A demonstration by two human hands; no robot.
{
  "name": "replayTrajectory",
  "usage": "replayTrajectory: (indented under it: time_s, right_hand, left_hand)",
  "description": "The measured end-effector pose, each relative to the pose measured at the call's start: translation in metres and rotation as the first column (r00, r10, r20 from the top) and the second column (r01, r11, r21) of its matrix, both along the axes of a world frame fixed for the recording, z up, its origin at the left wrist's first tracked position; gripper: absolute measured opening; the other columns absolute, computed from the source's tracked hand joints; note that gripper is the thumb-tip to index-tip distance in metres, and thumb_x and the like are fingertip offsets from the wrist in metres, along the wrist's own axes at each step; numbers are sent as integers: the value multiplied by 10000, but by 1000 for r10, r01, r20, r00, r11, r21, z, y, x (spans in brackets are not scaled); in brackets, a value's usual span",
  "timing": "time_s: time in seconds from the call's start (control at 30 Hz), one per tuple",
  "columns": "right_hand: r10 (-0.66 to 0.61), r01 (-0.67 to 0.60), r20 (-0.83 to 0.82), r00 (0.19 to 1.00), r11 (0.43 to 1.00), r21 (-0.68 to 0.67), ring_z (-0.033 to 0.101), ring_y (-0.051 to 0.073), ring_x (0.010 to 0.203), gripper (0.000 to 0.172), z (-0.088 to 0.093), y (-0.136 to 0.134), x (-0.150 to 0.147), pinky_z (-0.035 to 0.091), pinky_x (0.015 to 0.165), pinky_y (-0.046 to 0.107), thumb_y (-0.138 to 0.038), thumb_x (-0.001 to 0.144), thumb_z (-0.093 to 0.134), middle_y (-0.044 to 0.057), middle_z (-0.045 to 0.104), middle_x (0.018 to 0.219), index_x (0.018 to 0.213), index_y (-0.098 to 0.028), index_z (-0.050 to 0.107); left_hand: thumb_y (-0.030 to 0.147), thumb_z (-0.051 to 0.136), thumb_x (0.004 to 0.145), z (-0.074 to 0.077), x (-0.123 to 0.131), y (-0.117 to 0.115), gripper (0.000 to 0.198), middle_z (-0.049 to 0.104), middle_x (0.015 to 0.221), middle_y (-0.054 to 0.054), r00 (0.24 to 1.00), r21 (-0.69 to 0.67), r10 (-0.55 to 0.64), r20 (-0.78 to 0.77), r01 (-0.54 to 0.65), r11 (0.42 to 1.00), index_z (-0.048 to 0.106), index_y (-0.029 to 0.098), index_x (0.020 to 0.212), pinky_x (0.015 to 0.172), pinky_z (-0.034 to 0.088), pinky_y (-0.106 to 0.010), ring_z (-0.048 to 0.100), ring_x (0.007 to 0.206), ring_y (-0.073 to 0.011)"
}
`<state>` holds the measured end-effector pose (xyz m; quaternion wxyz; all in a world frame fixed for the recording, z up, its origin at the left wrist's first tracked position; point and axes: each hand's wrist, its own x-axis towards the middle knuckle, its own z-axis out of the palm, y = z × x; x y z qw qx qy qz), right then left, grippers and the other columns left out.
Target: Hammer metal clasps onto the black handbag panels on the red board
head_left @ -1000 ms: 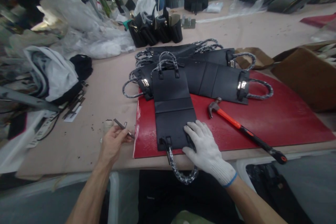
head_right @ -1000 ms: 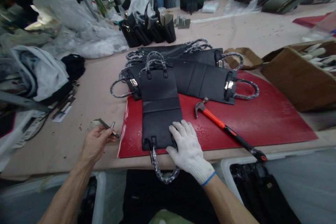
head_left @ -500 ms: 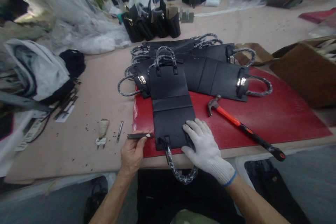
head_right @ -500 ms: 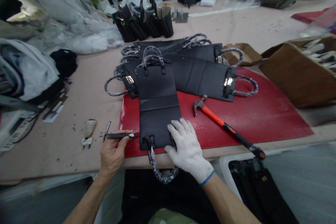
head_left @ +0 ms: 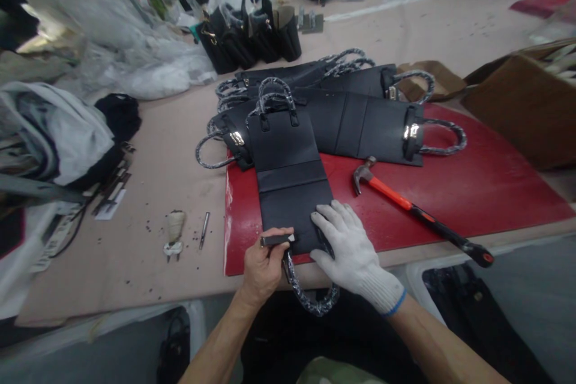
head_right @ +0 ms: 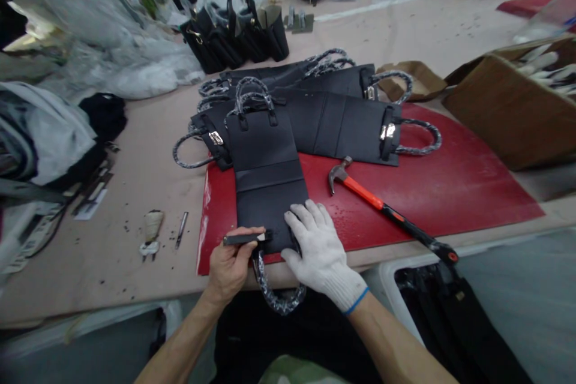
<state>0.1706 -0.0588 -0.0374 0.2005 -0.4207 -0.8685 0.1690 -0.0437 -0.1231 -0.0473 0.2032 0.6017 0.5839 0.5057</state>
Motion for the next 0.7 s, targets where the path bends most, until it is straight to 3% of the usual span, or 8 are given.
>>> replayTrajectory:
  time_s: [0.7]
  right_hand:
    - [-7, 7, -8, 1000, 1000, -5, 297, 396, 1481, 671, -1, -1, 0, 238, 1252, 622, -275, 779, 723, 128, 484, 1535, 1424, -161, 582]
  left_hand:
    - [175, 608, 977, -3, 2, 2, 149, 801, 1055, -43, 999, 37, -9, -43, 10, 999, 691, 203, 1098, 891, 658, -315, 777, 985, -198]
